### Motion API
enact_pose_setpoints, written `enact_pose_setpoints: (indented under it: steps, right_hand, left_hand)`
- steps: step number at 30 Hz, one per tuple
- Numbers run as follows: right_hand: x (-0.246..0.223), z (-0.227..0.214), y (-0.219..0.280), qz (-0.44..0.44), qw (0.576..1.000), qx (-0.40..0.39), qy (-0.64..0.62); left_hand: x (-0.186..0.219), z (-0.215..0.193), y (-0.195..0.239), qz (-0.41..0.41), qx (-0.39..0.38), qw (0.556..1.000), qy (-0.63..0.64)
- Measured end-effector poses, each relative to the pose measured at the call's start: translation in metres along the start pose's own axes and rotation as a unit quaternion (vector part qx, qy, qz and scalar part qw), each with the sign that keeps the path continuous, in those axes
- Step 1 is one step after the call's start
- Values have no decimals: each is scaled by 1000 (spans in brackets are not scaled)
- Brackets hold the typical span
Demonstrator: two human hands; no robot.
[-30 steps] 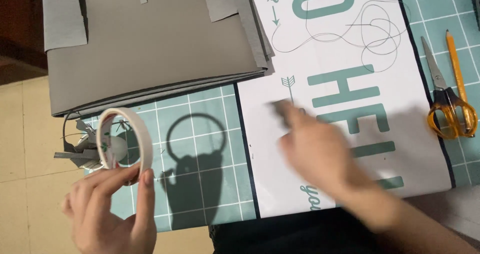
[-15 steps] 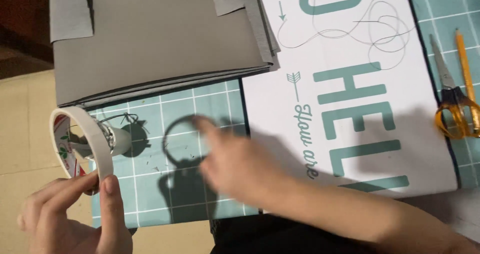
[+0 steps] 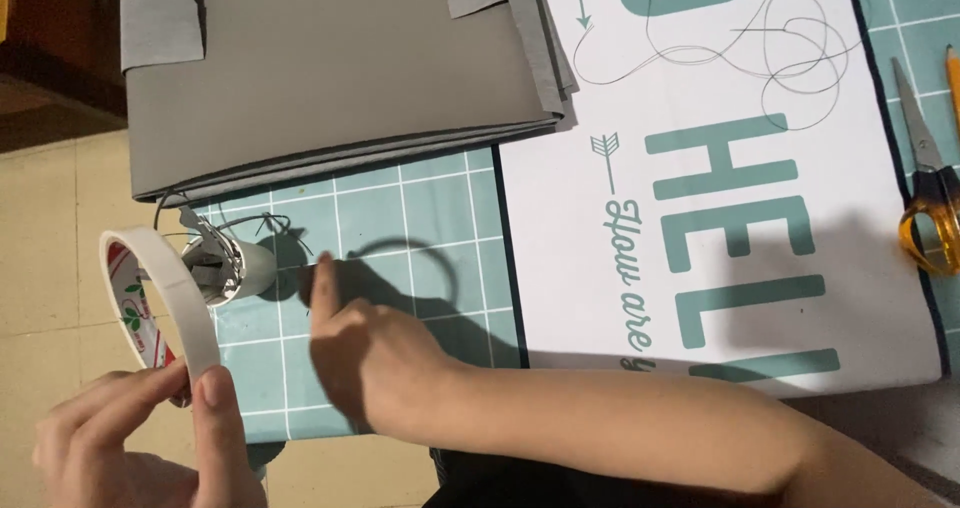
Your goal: Drawing a heart shape on a piece of grey material and cutting it out with scissors.
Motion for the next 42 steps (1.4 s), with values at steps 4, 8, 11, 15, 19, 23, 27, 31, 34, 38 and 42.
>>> enact_pose_setpoints:
  steps: [4,8,11,15,19,23,27,31,34,38,42]
  right_hand:
    - [0,13,-3,-8,998,-35,56]
    - [8,4,2,-41,972,121,199]
    - [18,1,-2,6,874,201,442]
    - [13,12,-4,10,932,-37,359]
    - [7,-9,19,-6,965,9,260]
    - [45,-53,80,137,986,3,98]
    - [91,-120,160,301,952,57,-1]
    - [171,-143,205,213,946,215,-116]
    - [175,-163,216,233,931,231,-161]
    - [190,-176,212,203,941,207,-174]
    - [184,-183,200,152,962,143,-177]
  left_hand:
    - [-5,-1,2,23,6,1000,-20]
    - [-18,-3,1,-1,16,999,-38]
    - [-24,-5,4,-6,24,999,-33]
    - [-31,-3,3,7,23,994,-105]
    - [5,7,-1,-14,-1,997,-77]
    - [48,38,-1,106,-38,994,-9]
    - [65,83,4,149,-64,987,-5]
    - [74,111,5,180,-78,980,-18]
    - [83,126,9,227,-83,970,-33]
    - [81,141,8,207,-127,968,-62]
    - [72,160,4,142,-251,952,-100]
Point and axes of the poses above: each hand's wrist, its own y-axis away from the middle knuckle, its own z-axis out of the palm, x = y × z, the point moved 8 cm from there along -y, towards the middle knuckle, and after that the axes turned 13 degrees about -z, right-handed, at the moved point
